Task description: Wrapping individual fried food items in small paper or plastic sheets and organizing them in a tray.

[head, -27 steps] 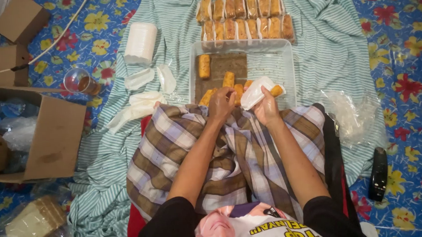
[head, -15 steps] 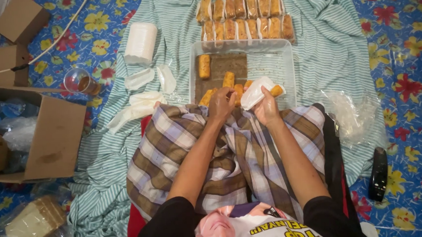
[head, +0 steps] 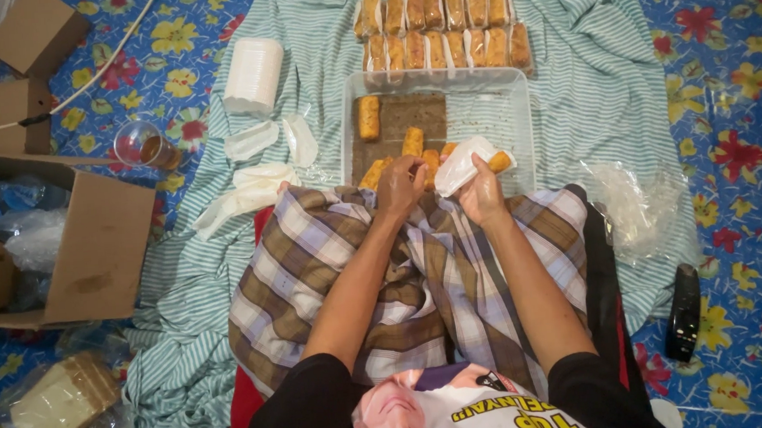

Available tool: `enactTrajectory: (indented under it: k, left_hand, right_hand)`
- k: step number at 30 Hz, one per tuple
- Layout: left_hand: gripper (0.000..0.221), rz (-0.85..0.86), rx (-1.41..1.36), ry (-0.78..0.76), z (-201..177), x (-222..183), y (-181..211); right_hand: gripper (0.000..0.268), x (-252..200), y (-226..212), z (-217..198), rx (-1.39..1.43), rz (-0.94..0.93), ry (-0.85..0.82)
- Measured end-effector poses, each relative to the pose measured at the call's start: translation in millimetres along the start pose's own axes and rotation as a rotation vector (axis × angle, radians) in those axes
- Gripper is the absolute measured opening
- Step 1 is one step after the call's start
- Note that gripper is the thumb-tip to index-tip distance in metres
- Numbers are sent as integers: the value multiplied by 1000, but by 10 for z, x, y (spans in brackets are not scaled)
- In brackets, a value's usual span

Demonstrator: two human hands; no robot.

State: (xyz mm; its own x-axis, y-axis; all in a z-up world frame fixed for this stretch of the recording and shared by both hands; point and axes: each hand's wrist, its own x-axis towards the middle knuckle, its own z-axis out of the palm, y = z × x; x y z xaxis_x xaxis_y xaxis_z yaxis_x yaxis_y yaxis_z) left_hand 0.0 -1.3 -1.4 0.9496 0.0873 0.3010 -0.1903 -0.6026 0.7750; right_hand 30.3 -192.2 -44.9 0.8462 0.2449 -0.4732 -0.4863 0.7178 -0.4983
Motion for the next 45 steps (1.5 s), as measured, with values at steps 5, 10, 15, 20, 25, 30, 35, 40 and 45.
enactTrajectory:
  k: [5,10,15,20,25,30,35,40,45]
  left_hand:
    - [9,-6,0,3,18,3,-12]
    - [10,-48,44,2,-40,17,-10]
    - [27,-49,-55,123,-218,69,212]
    - [23,-36,-26,185,-43,111,-97]
    - [14,7,-15,169,-48,113,-74]
    - [17,-50,-31,175,-287,235,-53]
    - [15,-109,-31,99,-576,489,-91]
    - [15,-153,262,-141,-425,640,-471]
    - [16,-248,394,-294,-376,540,-689]
  right_hand:
    - [55,63,1,-62,3,5,7]
    - [56,170,-227,-152,65,-9,105]
    - [50,63,-839,66,171,-190,120]
    - [58,-8,-1045,-70,132,-169,174]
    - [62,-9,-933,-376,295,-167,269]
    - [59,-168,-854,-127,243,-237,225]
    - [55,-97,-843,-209,238,-234,211]
    - [67,-174,-856,-10,194,-206,177]
    - [64,-194,-864,30,214,-236,190]
